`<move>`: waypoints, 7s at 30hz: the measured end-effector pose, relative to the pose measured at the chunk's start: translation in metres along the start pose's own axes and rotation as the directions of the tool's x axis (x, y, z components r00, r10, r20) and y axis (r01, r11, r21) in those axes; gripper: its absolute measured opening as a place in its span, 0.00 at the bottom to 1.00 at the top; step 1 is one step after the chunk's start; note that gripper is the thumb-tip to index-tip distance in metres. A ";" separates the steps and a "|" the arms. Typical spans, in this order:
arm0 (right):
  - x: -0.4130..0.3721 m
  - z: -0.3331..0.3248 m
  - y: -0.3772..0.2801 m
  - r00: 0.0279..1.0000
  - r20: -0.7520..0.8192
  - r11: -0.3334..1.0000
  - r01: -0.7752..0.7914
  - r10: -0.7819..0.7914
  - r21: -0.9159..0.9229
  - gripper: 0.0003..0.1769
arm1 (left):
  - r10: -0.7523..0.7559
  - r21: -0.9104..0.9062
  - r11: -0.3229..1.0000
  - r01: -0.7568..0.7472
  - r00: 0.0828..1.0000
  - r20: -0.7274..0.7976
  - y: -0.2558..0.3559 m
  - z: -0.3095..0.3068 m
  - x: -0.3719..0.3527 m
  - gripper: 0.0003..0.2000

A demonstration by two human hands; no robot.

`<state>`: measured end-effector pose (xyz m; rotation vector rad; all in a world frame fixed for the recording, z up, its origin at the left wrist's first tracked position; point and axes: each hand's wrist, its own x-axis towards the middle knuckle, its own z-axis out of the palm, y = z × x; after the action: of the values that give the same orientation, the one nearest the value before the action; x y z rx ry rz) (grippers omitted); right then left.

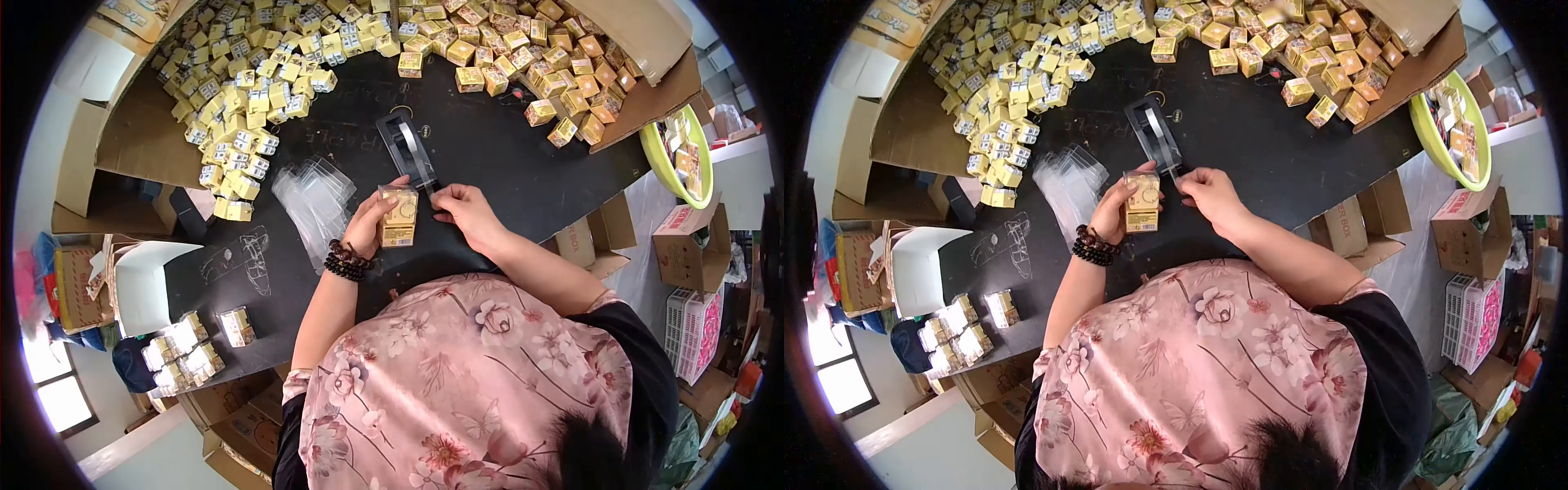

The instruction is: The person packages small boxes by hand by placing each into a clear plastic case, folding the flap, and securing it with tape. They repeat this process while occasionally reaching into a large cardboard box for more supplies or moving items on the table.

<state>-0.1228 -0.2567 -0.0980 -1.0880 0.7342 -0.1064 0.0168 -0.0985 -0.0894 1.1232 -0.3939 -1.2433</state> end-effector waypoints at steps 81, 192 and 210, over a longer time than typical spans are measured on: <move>-0.044 0.012 -0.049 0.441 0.811 0.918 -0.088 0.383 -0.386 0.25 | 0.484 0.875 0.349 -0.335 0.864 0.137 0.017 0.059 -0.106 0.02; -0.036 0.048 -0.061 0.712 0.664 0.927 0.368 -0.229 -0.075 0.09 | 0.565 0.320 0.810 -0.492 0.801 -0.198 0.014 0.047 -0.099 0.20; -0.031 0.047 -0.069 0.679 0.688 0.789 0.558 -0.255 -0.258 0.08 | 0.562 0.599 0.695 -0.398 0.821 -0.107 0.029 0.045 -0.106 0.24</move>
<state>-0.1001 -0.2409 -0.0128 -1.6242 -0.1383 0.0437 -0.0383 -0.0276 -0.0116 1.5409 -0.8126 -0.4735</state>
